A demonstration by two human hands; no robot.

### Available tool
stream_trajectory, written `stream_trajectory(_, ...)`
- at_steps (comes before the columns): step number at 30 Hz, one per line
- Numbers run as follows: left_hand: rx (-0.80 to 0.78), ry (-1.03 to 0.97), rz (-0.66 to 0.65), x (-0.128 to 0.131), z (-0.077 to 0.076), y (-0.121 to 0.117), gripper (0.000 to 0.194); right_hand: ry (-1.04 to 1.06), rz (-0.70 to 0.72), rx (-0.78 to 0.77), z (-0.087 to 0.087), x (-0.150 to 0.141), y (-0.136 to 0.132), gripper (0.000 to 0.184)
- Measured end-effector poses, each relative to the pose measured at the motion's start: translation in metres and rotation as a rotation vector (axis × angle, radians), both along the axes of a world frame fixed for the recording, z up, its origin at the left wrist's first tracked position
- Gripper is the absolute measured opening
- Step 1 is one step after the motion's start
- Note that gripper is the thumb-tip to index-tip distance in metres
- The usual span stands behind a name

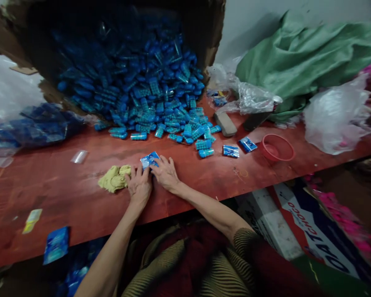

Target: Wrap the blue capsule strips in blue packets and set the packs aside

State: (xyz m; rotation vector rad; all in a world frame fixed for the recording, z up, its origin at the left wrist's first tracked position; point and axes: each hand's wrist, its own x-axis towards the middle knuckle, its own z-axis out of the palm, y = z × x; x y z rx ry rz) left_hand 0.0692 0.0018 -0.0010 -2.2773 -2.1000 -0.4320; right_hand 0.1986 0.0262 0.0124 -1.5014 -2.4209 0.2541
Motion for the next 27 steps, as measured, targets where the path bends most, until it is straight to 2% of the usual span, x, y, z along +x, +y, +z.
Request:
stream_trajectory(4, 0.042, -0.016, -0.045, -0.001, -0.003, -0.009, 0.037, 0.006, 0.169, -0.106, 0.002, 0.028, -0.017, 0.032)
stream_trajectory(6, 0.060, -0.029, -0.029, 0.002, -0.005, -0.014, 0.040, 0.038, 0.130, -0.104, 0.010, 0.050, -0.015, 0.034)
stream_trajectory(8, 0.072, -0.035, -0.006, 0.007, -0.007, -0.018, 0.046, 0.055, -0.054, -0.046, 0.020, 0.077, -0.004, 0.037)
stream_trajectory(12, 0.083, -0.022, -0.002, 0.014, -0.010, -0.027, 0.050, 0.056, -0.606, 0.078, 0.029, 0.138, 0.036, 0.052)
stream_trajectory(14, 0.097, -0.013, -0.013, 0.016, -0.012, -0.031, 0.048, 0.059, -0.710, 0.033, 0.024, 0.158, 0.053, 0.060)
stream_trajectory(16, 0.102, -0.015, -0.035, 0.017, -0.014, -0.033, 0.045, 0.054, -0.699, -0.003, 0.015, 0.166, 0.063, 0.059)
stream_trajectory(20, 0.117, -0.053, -0.041, 0.017, -0.021, -0.035, 0.042, 0.043, -0.617, -0.024, 0.002, 0.154, 0.060, 0.056)
stream_trajectory(22, 0.120, -0.069, -0.033, 0.017, -0.023, -0.036, 0.042, 0.090, -0.560, 0.000, 0.003, 0.149, 0.057, 0.050)
stream_trajectory(25, 0.096, -0.089, -0.028, 0.018, -0.020, -0.037, 0.040, 0.216, -0.495, 0.083, 0.014, 0.158, 0.065, 0.040)
stream_trajectory(27, 0.078, -0.106, -0.010, 0.021, -0.015, -0.038, 0.041, 0.239, -0.548, 0.121, 0.020, 0.170, 0.078, 0.038)
